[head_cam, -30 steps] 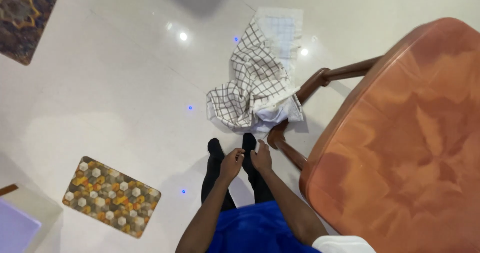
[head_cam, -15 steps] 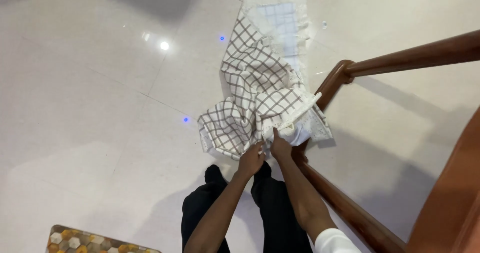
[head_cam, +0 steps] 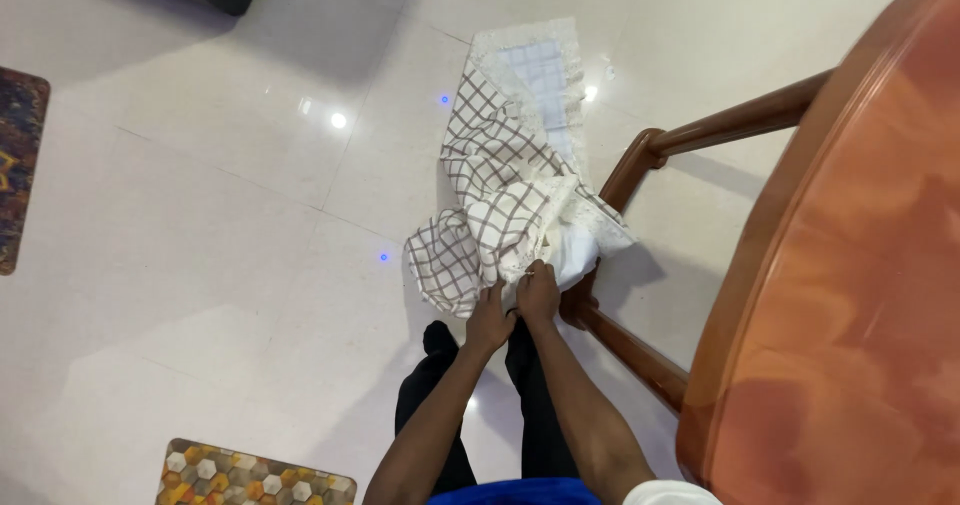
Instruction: The person removes a checkered tablecloth from a table and folds it, then wipes the table surface with a cloth before folding the cloth and placing it on the table.
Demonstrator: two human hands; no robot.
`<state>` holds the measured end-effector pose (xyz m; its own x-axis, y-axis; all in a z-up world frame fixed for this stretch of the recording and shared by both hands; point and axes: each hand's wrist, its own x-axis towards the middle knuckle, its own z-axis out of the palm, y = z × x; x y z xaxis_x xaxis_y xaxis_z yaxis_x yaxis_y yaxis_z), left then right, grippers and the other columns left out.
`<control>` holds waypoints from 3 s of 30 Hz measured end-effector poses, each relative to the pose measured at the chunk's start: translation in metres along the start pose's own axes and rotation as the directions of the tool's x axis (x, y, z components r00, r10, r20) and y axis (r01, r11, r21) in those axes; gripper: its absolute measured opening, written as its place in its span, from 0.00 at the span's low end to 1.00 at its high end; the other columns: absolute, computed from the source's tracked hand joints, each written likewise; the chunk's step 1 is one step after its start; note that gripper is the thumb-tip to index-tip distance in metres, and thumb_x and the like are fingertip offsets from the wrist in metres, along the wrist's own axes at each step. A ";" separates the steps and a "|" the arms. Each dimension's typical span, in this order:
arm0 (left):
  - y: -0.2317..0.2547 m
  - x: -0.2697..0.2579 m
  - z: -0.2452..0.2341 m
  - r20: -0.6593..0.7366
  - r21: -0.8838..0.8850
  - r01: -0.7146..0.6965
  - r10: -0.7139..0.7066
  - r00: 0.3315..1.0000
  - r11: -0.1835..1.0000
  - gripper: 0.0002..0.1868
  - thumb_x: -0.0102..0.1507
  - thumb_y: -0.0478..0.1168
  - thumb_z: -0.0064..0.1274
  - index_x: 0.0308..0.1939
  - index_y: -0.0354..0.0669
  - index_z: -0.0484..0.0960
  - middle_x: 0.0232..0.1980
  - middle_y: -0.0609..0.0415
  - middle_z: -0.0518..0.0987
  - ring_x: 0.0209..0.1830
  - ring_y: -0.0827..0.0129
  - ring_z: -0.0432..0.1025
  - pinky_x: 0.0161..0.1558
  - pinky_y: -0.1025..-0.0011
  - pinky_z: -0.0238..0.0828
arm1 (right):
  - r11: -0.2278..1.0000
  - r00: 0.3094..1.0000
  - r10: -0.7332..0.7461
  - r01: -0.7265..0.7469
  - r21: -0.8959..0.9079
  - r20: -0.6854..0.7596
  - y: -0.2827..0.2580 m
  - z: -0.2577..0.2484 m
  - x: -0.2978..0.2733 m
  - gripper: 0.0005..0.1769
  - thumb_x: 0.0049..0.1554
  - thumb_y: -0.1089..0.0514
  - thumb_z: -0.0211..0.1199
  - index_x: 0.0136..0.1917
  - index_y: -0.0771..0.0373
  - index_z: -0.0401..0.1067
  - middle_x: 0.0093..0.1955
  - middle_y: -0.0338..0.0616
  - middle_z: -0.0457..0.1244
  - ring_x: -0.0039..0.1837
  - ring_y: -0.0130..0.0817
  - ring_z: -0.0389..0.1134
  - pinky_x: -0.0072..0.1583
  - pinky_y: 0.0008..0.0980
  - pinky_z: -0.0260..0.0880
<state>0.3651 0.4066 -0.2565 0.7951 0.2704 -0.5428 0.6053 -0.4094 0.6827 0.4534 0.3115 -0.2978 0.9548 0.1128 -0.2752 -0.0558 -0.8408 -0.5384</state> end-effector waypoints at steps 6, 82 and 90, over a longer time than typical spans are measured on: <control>0.080 -0.094 -0.074 -0.390 0.052 -0.146 0.154 0.908 0.988 0.53 0.51 0.35 0.70 0.73 0.31 0.53 0.68 0.20 0.59 0.64 0.28 0.61 0.56 0.47 0.66 | 0.950 0.989 -0.144 0.151 0.275 -0.045 -0.128 -0.115 -0.092 0.05 0.54 0.60 0.62 0.45 0.62 0.70 0.46 0.48 0.64 0.50 0.45 0.71 0.50 0.44 0.69; 0.212 -0.197 -0.277 -0.369 -0.763 -0.448 0.256 0.894 0.466 0.29 0.55 0.25 0.61 0.61 0.39 0.77 0.57 0.51 0.80 0.55 0.66 0.77 0.55 0.65 0.79 | 0.820 0.727 -0.571 0.475 0.320 0.382 -0.236 -0.372 -0.020 0.53 0.48 0.76 0.61 0.82 0.57 0.45 0.78 0.58 0.46 0.69 0.53 0.53 0.65 0.50 0.64; 0.187 -0.192 -0.277 -0.318 -0.885 -0.383 0.256 0.913 0.266 0.23 0.51 0.28 0.55 0.52 0.36 0.78 0.43 0.54 0.82 0.43 0.68 0.78 0.46 0.69 0.78 | 0.803 0.332 -0.593 0.308 0.511 0.733 -0.192 -0.287 -0.009 0.57 0.52 0.59 0.75 0.85 0.60 0.44 0.85 0.56 0.48 0.83 0.49 0.48 0.79 0.45 0.52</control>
<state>0.3360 0.5199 0.1108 0.8927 0.4192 -0.1651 -0.1101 0.5583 0.8223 0.5395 0.3201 0.0362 0.1364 0.9245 -0.3559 0.0997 -0.3702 -0.9236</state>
